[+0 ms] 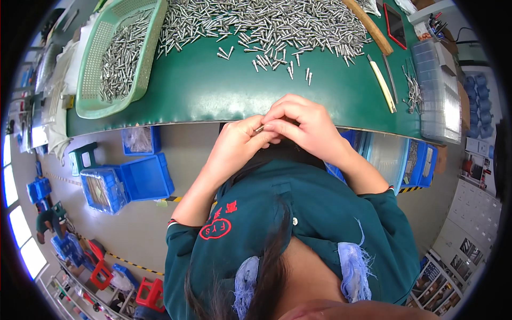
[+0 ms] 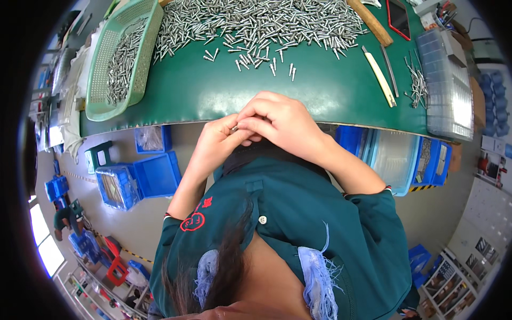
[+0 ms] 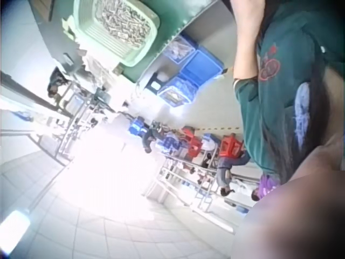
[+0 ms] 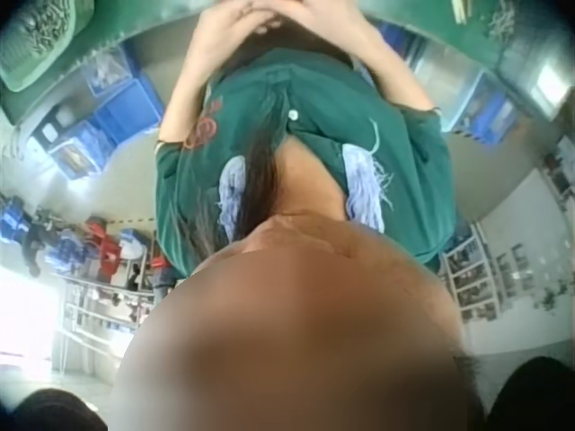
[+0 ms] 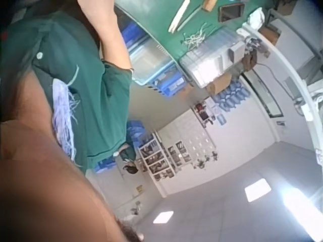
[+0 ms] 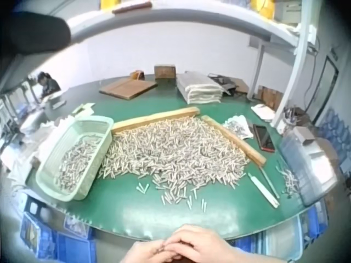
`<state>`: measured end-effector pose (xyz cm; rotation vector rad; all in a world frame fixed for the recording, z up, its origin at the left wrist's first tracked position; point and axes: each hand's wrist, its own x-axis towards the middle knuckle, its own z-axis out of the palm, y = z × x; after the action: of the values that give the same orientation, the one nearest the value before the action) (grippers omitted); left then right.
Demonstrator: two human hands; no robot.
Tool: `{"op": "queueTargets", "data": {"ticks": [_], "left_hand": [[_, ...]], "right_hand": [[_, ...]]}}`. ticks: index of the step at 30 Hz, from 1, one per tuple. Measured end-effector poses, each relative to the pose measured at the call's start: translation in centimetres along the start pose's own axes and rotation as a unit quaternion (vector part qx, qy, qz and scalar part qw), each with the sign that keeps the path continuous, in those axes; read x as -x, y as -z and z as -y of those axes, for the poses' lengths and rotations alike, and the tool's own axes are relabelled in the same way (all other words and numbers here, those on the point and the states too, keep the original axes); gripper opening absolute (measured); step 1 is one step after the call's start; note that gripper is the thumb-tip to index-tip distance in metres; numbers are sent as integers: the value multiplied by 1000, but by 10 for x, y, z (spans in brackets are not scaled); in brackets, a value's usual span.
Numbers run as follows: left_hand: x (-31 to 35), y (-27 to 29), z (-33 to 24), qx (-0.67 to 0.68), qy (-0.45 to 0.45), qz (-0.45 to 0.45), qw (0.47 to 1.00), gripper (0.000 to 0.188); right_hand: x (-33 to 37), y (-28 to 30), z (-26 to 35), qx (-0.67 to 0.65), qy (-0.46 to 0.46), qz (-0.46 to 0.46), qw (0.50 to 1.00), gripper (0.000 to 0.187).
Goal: Sorting and aligning small metal pins on a workbench in a manufacturing setting.
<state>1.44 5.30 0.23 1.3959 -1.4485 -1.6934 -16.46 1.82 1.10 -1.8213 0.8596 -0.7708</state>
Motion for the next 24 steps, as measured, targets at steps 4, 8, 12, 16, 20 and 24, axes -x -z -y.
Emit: {"op": "queueTargets", "data": {"ticks": [4,8,12,16,20,24], "left_hand": [[4,5,-13,172,-22,55,983,25],[4,10,-11,151,-50,44,986,25],[-3,15,-4,116,-86,-34,989,21],[-15,22,-11,17,-111,-109,988,20],[-42,29,-15,-323,-252,-260,874,17],[-66,35,-16,-447,-301,-268,798,24]], "right_hand": [[-4,13,-12,-495,-241,3,835,16],[-6,13,-25,-677,-279,2,681,17],[-5,10,-30,-790,-216,32,574,18],[-6,16,-34,-783,-278,2,557,18],[-9,21,-25,-728,-276,-28,626,19],[-16,26,-10,-531,-258,-23,807,20]]}}
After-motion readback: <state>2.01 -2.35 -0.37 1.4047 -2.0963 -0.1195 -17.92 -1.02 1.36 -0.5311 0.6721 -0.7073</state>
